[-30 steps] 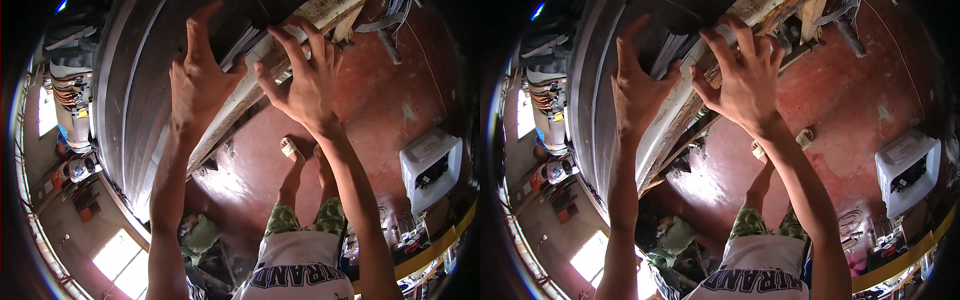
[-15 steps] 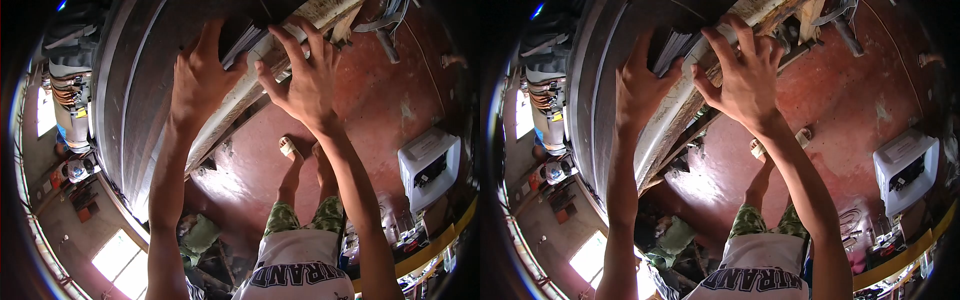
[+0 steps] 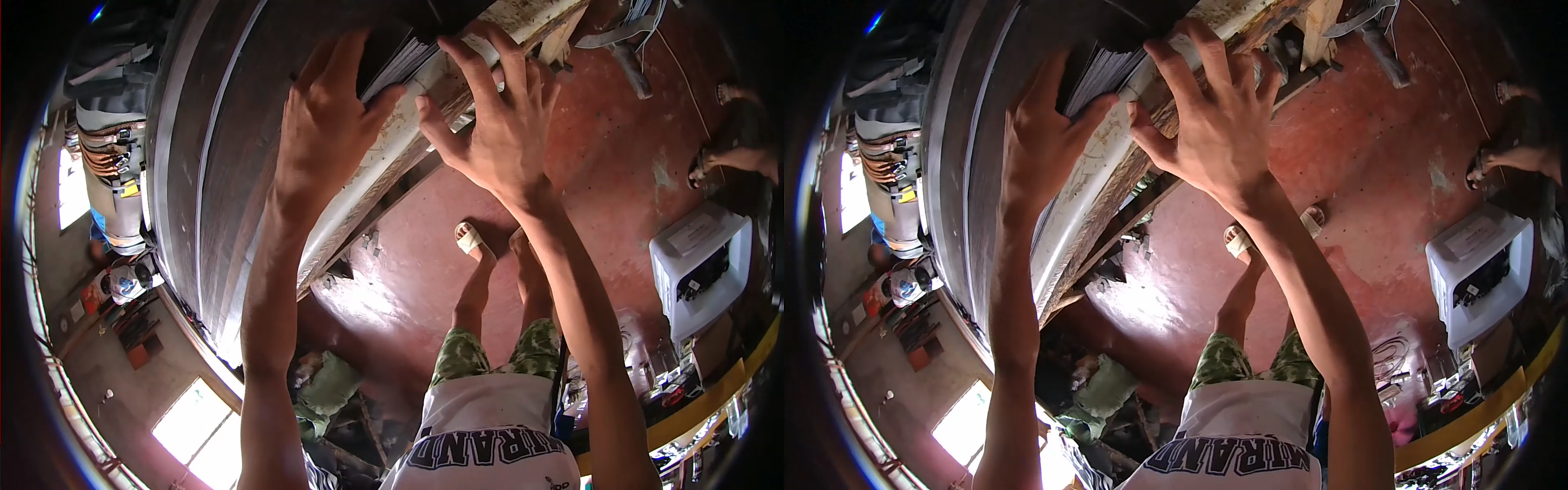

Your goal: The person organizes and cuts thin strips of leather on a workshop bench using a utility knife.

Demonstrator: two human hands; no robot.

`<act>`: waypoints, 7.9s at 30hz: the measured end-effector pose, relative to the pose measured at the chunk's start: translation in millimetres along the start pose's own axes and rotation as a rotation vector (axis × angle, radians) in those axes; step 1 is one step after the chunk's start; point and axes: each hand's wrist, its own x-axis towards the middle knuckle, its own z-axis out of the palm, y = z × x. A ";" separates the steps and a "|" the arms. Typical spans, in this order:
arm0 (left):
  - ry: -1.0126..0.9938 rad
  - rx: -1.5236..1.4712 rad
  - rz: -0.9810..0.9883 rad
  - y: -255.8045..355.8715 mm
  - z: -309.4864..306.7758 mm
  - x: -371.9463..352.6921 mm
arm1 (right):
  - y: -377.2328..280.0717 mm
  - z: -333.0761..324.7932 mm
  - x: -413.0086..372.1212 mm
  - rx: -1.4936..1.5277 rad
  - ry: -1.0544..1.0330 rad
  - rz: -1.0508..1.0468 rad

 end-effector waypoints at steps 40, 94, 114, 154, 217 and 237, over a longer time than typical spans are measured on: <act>0.004 0.099 -0.140 18.5 0.9 3.8 | 15.6 1.7 1.1 0.134 0.031 -0.044; 0.065 0.142 -0.179 17.9 11.2 1.1 | 12.6 -1.0 -4.1 0.234 -0.044 0.020; 0.058 0.158 -0.172 27.0 12.5 16.9 | 17.6 13.0 -5.2 0.257 0.063 -0.011; 0.109 0.046 -0.130 25.8 12.5 18.1 | 11.6 2.6 -5.2 0.314 -0.047 0.061; 0.055 -0.118 -0.291 41.4 12.9 34.5 | 12.9 6.6 -4.0 0.316 0.020 0.032; 0.083 -0.103 -0.284 48.5 15.7 41.8 | 8.4 3.5 -0.9 0.357 -0.016 0.082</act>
